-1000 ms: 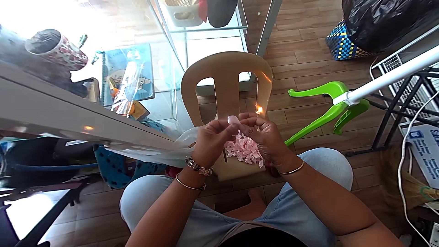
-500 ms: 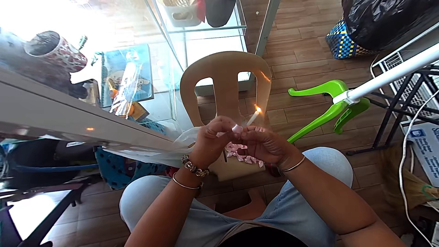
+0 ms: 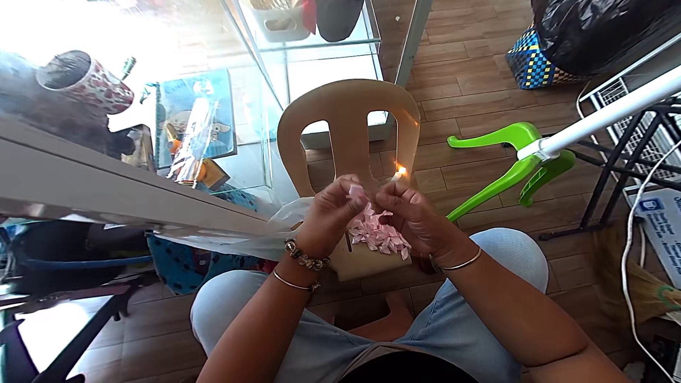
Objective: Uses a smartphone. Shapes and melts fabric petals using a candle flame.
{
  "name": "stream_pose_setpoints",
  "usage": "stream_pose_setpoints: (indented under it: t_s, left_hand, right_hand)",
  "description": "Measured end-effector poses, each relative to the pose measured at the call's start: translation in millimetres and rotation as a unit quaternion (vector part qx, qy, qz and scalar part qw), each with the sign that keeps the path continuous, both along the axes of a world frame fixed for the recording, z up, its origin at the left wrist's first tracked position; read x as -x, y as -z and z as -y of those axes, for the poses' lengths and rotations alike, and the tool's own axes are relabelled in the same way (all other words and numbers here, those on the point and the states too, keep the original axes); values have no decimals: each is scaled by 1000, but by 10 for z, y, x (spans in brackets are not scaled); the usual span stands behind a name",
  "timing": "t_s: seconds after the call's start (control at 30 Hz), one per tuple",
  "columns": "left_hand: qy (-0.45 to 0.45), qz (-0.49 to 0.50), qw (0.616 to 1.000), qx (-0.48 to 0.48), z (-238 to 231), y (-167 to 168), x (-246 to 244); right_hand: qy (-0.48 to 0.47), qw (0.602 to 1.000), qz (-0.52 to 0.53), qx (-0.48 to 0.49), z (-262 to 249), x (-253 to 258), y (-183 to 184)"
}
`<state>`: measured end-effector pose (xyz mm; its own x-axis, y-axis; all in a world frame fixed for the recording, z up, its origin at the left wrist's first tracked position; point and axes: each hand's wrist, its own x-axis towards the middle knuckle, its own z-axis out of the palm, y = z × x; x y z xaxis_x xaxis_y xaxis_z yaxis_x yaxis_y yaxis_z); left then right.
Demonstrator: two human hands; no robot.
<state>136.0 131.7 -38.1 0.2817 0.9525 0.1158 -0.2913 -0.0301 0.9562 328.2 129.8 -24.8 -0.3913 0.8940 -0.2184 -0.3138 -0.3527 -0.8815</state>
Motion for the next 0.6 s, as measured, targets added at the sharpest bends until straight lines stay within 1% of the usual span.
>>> stream_pose_setpoints:
  t_s: [0.1,0.17,0.33,0.43,0.5,0.6]
  left_hand:
    - [-21,18,1000,13,-19,21,-62]
    - [-28,26,999,8,-20,40,-110]
    - [-59,7,998,2,0,61,-203]
    - [-65,-49,997,-10,-4,37,-219]
    - [-56,-130,989,-37,-15,-3,-217]
    - [-38,-241,962,-122,-55,-57,-197]
  right_hand:
    - [47,987,72,-139,19,-5,-29]
    - [62,974,103,-190,32,0,-25]
    - [117,953,148,-239,42,-11,41]
    - [114,936,206,-260,29,-41,36]
    - [113,903,277,-308,9,-69,62]
    - [104,828,379,-401,-44,-115,106]
